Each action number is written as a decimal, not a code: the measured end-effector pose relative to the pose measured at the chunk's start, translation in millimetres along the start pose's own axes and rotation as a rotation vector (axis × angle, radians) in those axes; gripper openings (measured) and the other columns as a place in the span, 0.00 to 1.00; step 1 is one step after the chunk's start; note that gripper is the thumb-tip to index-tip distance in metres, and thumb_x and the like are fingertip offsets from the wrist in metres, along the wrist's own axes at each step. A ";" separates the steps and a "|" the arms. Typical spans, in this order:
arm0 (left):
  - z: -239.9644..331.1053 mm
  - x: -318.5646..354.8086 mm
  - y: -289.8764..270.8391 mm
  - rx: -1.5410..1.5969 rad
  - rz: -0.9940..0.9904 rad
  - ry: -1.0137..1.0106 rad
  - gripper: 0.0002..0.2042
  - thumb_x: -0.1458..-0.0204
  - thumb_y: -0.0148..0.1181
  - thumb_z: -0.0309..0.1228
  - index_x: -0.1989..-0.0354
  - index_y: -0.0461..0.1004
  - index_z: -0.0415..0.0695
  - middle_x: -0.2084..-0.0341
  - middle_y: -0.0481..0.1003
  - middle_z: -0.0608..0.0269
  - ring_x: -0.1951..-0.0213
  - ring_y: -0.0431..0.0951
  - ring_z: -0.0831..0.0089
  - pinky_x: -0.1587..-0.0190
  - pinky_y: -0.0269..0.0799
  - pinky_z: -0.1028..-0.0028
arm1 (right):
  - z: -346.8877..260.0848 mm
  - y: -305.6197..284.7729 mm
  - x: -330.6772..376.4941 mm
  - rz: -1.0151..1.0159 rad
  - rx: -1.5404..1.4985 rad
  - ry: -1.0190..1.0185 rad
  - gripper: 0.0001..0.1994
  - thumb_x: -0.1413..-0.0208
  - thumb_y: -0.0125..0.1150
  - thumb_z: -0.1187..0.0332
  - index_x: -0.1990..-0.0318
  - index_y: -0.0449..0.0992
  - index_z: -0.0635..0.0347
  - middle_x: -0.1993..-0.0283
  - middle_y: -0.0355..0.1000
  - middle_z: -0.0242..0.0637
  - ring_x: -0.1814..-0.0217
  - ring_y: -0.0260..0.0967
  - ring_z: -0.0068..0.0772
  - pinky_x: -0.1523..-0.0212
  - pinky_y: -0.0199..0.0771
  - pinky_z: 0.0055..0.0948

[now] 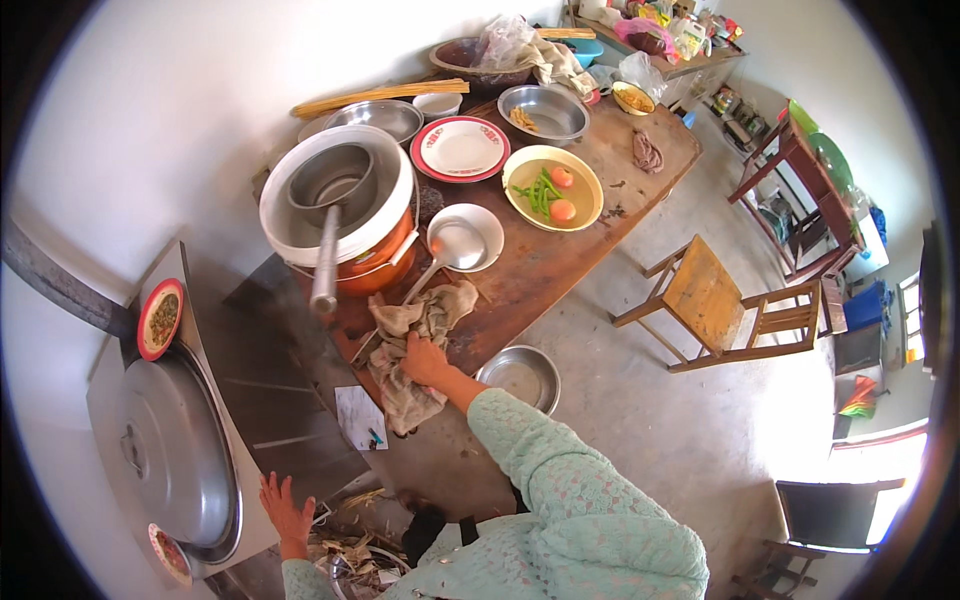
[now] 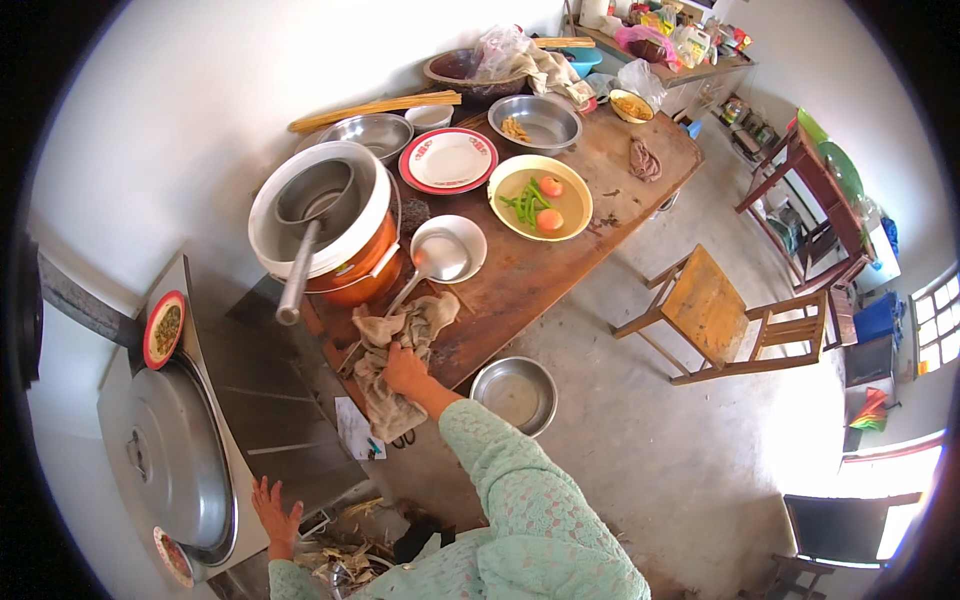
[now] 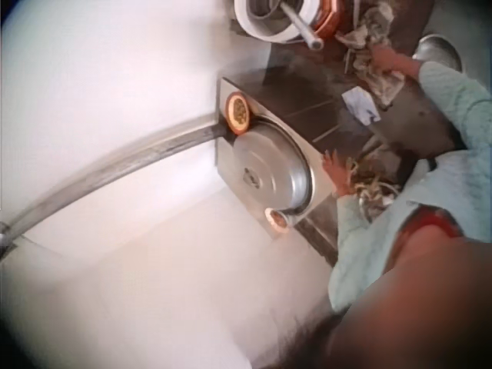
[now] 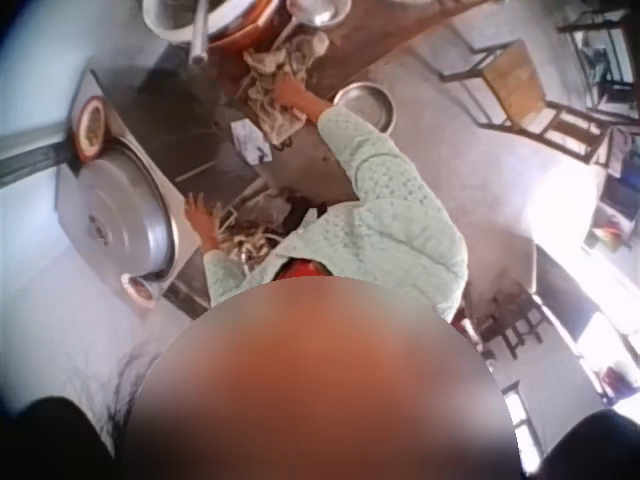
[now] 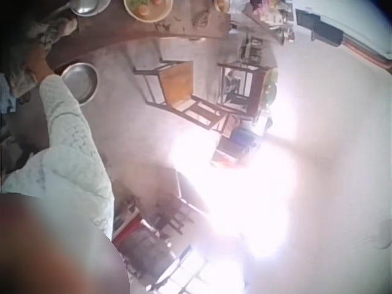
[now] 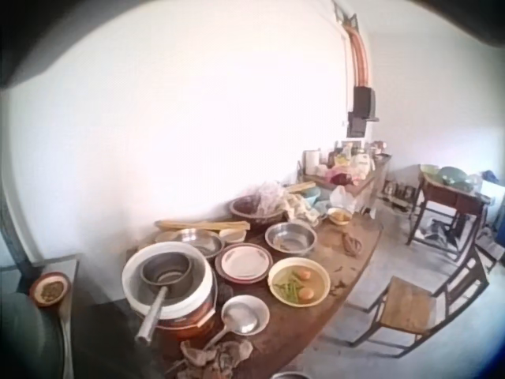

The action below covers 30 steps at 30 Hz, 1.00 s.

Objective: The person retrieves frozen buns from a refrigerator, places them into a steamer, and then moves several prepared dishes from a table to the steamer area. The person handles the buns and dishes by hand without using tools.

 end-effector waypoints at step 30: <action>494.8 -272.0 156.3 0.405 -0.288 0.380 0.37 0.62 0.68 0.36 0.43 0.57 0.40 0.39 0.49 0.44 0.35 0.44 0.49 0.38 0.45 0.53 | 329.7 -259.8 225.8 0.358 -0.402 0.322 0.24 0.48 0.57 0.67 0.43 0.64 0.61 0.56 0.71 0.40 0.67 0.73 0.27 0.68 0.74 0.22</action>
Point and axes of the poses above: each hand's wrist, its own x-axis away from the middle knuckle, its own y-axis out of the palm, z = x × y, the point moved 5 cm from there along -x, towards the middle knuckle
